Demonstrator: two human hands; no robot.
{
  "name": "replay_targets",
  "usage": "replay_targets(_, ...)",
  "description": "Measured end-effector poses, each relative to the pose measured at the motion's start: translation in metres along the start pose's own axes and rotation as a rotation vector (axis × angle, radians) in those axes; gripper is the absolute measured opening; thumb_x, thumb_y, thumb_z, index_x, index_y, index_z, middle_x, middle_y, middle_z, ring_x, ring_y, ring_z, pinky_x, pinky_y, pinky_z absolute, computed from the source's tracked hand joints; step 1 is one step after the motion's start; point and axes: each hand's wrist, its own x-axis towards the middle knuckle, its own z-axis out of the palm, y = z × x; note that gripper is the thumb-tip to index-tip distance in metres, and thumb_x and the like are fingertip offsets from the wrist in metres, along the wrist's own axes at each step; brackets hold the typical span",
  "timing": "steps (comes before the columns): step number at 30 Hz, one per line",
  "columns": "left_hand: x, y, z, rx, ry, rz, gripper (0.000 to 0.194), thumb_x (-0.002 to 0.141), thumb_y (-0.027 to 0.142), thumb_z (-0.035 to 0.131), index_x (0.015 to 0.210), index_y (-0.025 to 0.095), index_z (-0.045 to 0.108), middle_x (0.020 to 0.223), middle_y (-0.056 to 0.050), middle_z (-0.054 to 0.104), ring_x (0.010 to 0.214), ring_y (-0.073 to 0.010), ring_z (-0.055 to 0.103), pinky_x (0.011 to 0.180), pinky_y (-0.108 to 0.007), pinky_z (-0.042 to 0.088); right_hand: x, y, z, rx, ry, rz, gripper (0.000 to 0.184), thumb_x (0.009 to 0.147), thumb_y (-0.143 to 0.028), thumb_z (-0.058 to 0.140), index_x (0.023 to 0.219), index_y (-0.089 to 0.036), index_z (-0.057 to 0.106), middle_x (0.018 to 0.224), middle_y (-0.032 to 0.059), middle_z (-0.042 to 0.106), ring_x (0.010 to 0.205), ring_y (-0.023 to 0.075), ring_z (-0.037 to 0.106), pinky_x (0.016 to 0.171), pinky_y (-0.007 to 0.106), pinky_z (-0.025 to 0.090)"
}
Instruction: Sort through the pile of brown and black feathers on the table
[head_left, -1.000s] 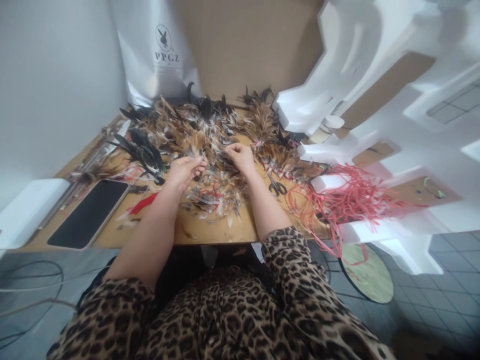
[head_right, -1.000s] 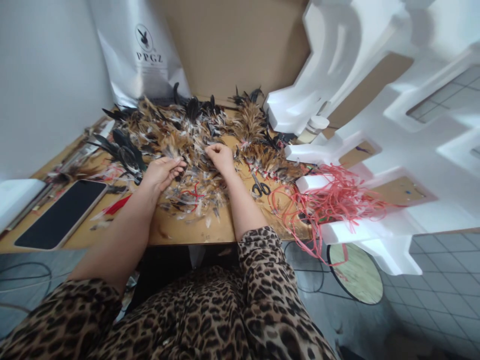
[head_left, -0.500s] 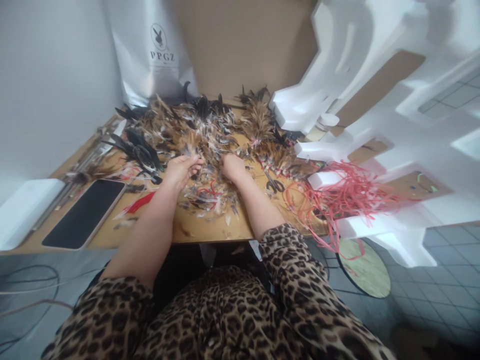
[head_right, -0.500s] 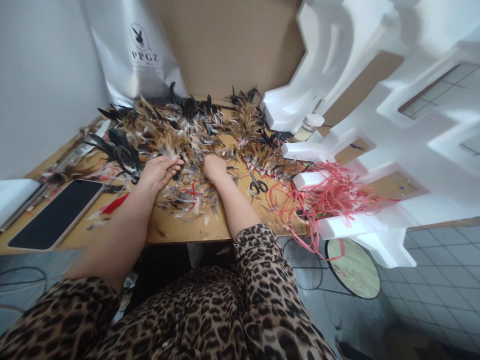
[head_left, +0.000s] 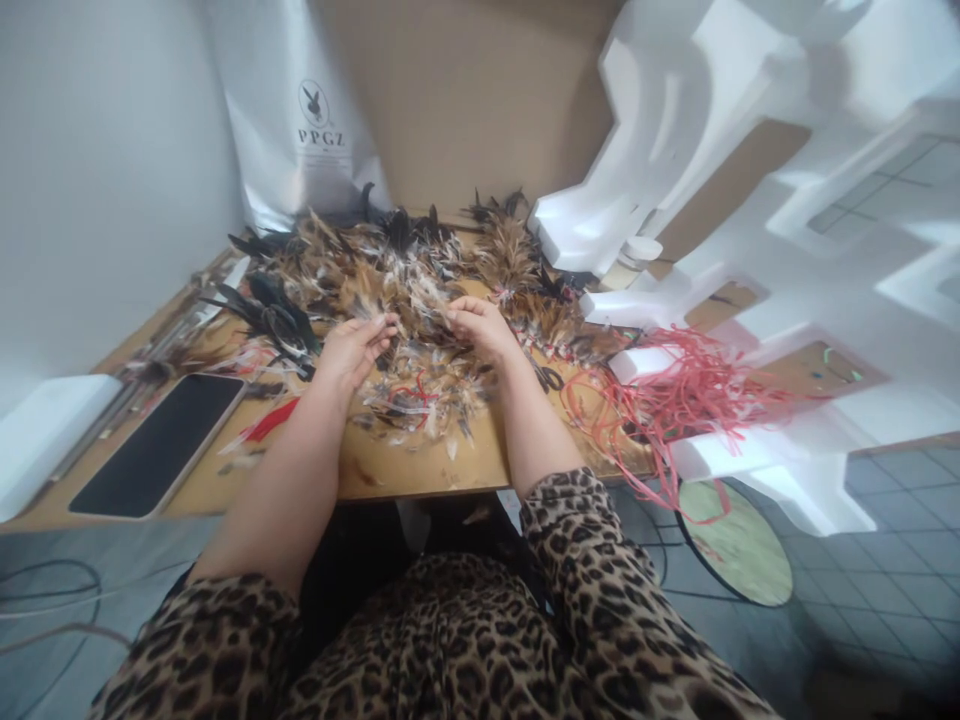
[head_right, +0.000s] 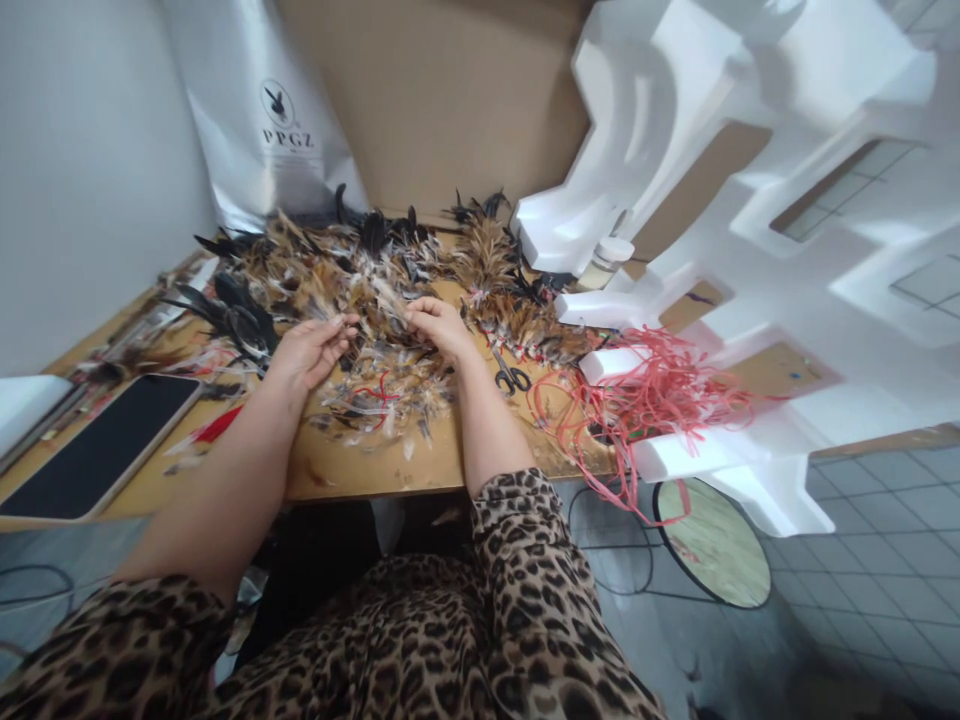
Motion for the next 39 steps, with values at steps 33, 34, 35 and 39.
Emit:
replay_targets(33,-0.004,0.002,0.008,-0.222,-0.022,-0.202,0.015,0.078,-0.001,0.055,0.072,0.009,0.065,0.071,-0.005,0.067,0.065,-0.0054,0.065,0.062,-0.008,0.053,0.0,0.015,0.036,-0.011,-0.103,-0.133,0.033,0.06,-0.035,0.073,0.085,-0.015,0.063,0.078,-0.0012,0.065,0.07,0.0069,0.055,0.069,0.02,0.044)
replay_targets(34,-0.005,0.001,0.008,-0.221,-0.03,-0.21,0.014,0.077,-0.001,0.056,0.072,0.009,0.065,0.07,-0.005,0.067,0.064,-0.0052,0.065,0.062,-0.008,0.053,0.0,0.015,0.04,-0.008,-0.105,-0.163,0.032,0.06,-0.035,0.073,0.083,-0.015,0.063,0.08,-0.0007,0.065,0.073,0.0076,0.056,0.073,0.021,0.044)
replay_targets(35,-0.005,0.001,0.008,-0.219,-0.039,-0.213,0.013,0.076,-0.001,0.057,0.072,0.008,0.065,0.07,-0.005,0.067,0.063,-0.0052,0.064,0.062,-0.008,0.053,0.0,0.016,0.043,-0.003,-0.096,-0.184,0.03,0.061,-0.036,0.072,0.08,-0.014,0.063,0.079,-0.0006,0.065,0.074,0.0081,0.056,0.075,0.022,0.044)
replay_targets(39,-0.005,0.0,0.008,-0.2,-0.073,-0.202,0.014,0.078,-0.001,0.054,0.074,0.007,0.065,0.07,-0.007,0.067,0.063,-0.0074,0.066,0.06,-0.01,0.053,0.001,0.02,0.049,0.033,0.003,-0.188,0.026,0.064,-0.037,0.069,0.071,-0.014,0.061,0.068,-0.0031,0.06,0.065,0.0069,0.051,0.069,0.021,0.042)
